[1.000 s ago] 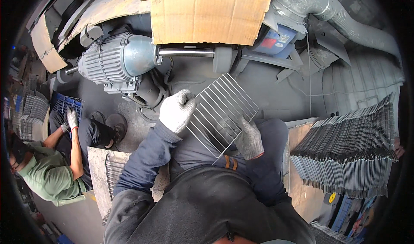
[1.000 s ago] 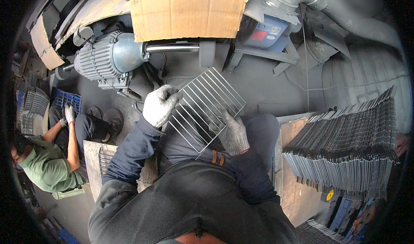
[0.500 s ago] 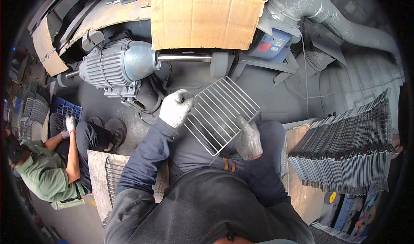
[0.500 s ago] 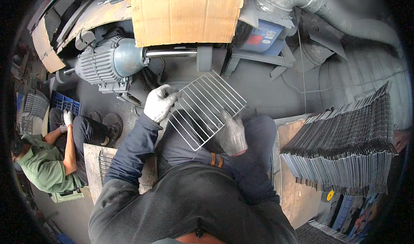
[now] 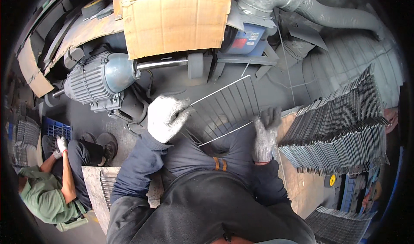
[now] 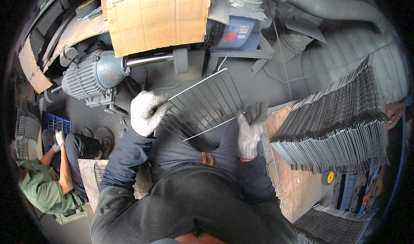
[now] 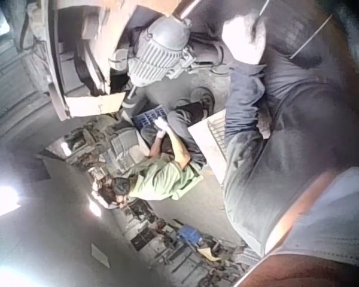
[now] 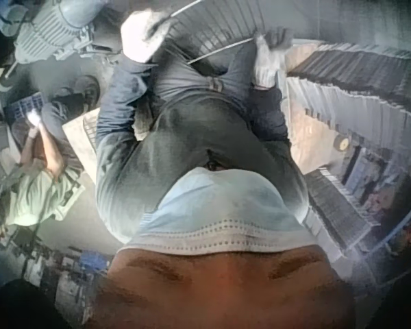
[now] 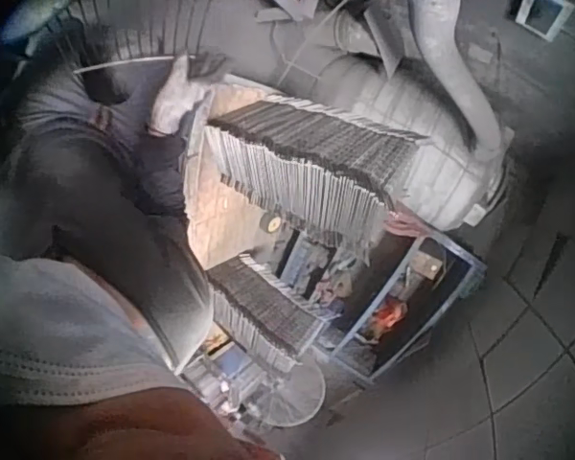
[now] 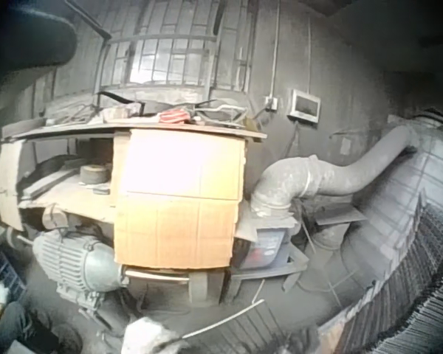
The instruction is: Grinding the edges and surfaces of metal wire grates using a stationary bench grinder.
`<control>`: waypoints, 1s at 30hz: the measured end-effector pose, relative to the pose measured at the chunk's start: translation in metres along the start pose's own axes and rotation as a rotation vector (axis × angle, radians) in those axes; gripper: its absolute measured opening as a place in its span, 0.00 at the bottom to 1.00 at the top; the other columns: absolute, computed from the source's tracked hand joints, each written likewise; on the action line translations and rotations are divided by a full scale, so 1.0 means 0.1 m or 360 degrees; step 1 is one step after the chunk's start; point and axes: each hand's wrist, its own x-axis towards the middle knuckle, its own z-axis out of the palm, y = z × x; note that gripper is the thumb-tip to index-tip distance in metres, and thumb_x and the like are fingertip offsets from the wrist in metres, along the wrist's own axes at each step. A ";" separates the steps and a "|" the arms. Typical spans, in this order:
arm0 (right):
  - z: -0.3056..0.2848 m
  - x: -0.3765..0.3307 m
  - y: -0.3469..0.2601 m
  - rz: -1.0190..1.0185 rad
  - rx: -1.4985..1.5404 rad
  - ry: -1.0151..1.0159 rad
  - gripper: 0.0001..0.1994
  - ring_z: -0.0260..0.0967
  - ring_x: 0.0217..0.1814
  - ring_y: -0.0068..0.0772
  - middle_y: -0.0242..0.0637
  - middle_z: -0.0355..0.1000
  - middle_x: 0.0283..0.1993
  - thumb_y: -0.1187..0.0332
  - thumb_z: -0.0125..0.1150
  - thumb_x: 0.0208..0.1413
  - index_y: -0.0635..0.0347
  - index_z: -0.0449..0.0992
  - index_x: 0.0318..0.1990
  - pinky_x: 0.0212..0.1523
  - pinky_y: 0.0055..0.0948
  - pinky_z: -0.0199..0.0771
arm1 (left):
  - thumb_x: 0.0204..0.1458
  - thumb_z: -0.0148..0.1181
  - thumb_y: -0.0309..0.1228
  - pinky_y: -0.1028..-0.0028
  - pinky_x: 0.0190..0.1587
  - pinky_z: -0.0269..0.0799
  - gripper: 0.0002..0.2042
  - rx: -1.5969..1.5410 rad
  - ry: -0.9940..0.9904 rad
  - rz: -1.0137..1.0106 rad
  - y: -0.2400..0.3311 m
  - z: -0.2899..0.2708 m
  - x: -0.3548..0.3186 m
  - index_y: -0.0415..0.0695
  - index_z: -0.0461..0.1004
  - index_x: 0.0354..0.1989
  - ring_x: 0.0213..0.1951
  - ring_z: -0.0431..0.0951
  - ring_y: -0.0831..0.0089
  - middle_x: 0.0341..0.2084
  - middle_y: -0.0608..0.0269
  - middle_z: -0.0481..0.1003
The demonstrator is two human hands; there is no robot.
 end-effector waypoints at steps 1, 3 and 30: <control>0.04 0.04 -0.03 -0.0317 -0.0264 0.0070 0.38 0.72 0.59 0.31 0.37 0.72 0.59 0.75 0.68 0.61 0.62 0.57 0.77 0.59 0.34 0.74 | 0.47 0.77 0.32 0.62 0.32 0.70 0.13 0.0048 -0.0018 0.0060 0.02 -0.04 0.02 0.43 0.85 0.41 0.24 0.75 0.61 0.20 0.61 0.74; 0.16 0.04 -0.46 -0.0531 -0.0348 -0.0102 0.32 0.72 0.66 0.38 0.49 0.72 0.66 0.78 0.67 0.59 0.64 0.65 0.71 0.64 0.37 0.73 | 0.44 0.78 0.31 0.61 0.34 0.70 0.16 0.0089 -0.0047 0.0129 0.04 -0.09 0.01 0.44 0.84 0.42 0.26 0.76 0.60 0.21 0.61 0.73; 0.37 0.58 -0.19 0.0377 -0.0496 -0.0333 0.20 0.78 0.52 0.39 0.46 0.80 0.53 0.69 0.63 0.64 0.71 0.74 0.60 0.56 0.36 0.78 | 0.63 0.61 0.29 0.68 0.32 0.81 0.16 -0.1153 -0.0255 -0.1649 -0.72 1.02 -0.25 0.34 0.72 0.56 0.31 0.83 0.67 0.34 0.55 0.81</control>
